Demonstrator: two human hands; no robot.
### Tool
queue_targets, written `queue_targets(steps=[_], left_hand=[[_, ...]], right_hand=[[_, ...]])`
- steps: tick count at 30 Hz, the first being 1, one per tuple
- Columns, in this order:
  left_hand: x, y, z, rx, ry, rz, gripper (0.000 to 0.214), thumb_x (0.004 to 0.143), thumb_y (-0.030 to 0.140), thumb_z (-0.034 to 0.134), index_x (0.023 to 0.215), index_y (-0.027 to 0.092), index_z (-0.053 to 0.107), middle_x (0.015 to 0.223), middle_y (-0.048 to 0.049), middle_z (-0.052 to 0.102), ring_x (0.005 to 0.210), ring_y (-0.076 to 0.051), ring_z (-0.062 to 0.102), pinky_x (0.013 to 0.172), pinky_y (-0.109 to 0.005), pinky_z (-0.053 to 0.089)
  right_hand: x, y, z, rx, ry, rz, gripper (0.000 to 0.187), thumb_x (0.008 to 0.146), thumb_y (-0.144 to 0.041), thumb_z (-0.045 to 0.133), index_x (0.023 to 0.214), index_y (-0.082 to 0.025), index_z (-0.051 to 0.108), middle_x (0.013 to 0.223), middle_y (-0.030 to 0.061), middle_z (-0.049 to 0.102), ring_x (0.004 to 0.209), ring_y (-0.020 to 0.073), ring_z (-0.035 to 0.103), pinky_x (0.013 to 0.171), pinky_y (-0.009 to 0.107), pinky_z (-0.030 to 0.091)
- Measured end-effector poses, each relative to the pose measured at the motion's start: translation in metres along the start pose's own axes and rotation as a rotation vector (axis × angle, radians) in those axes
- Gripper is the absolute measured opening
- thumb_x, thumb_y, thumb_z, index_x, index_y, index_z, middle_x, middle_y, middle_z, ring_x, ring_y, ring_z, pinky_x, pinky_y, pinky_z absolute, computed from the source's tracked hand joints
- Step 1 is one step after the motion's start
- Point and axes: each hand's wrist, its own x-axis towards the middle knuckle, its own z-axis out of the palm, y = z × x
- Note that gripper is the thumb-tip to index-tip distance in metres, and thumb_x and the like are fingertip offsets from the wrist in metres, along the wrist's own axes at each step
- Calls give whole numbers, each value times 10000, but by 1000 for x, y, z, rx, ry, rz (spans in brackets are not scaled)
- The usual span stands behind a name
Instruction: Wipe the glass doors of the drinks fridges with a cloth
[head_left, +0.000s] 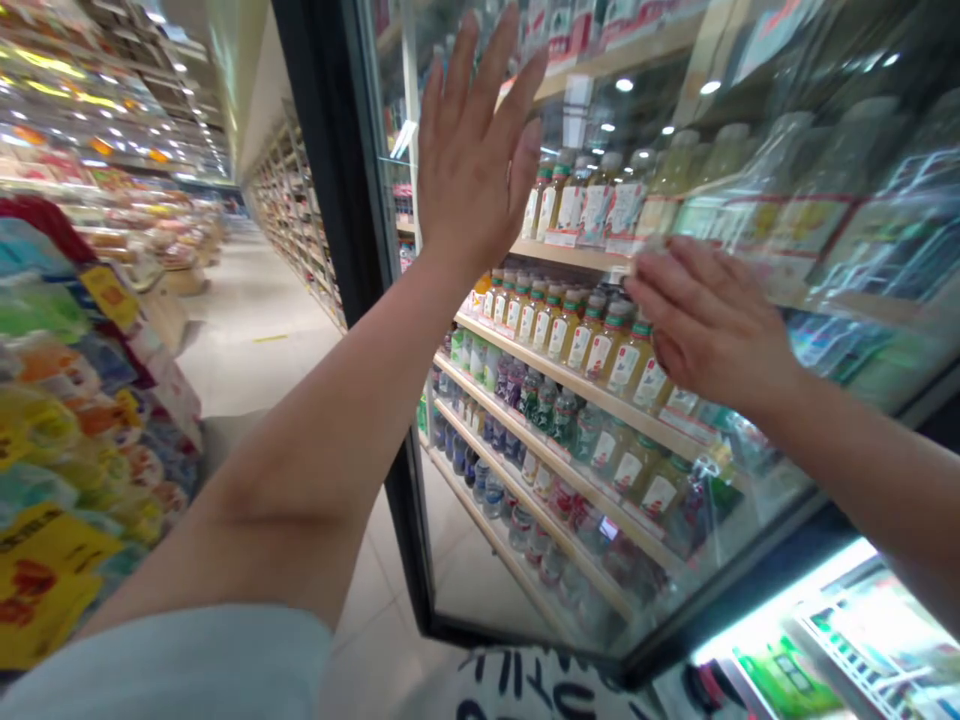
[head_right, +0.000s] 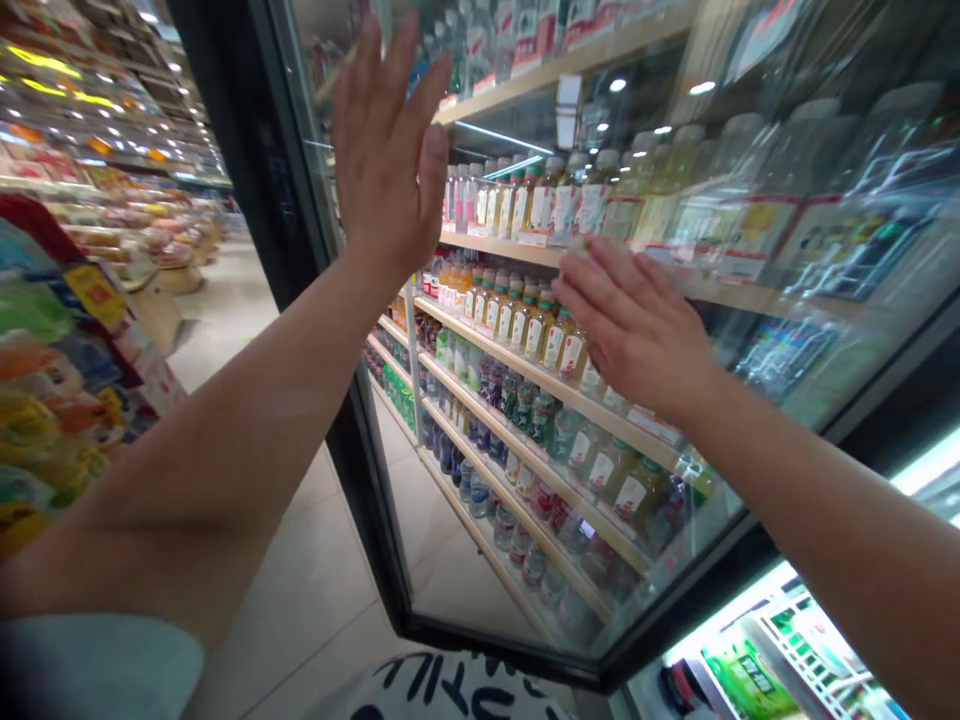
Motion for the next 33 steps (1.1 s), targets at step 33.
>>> queue_targets(steps=[33], left_hand=[[-5, -21, 18, 18, 117, 1, 556, 1084, 444, 146, 1487, 307, 503, 1632, 77, 428, 1573, -156, 240, 1331, -429, 194]], right_hand=[[-124, 68, 25, -45, 446, 563, 783, 765, -533, 645, 1511, -307, 569, 1537, 88, 524, 1479, 348, 457, 1224, 506, 366]])
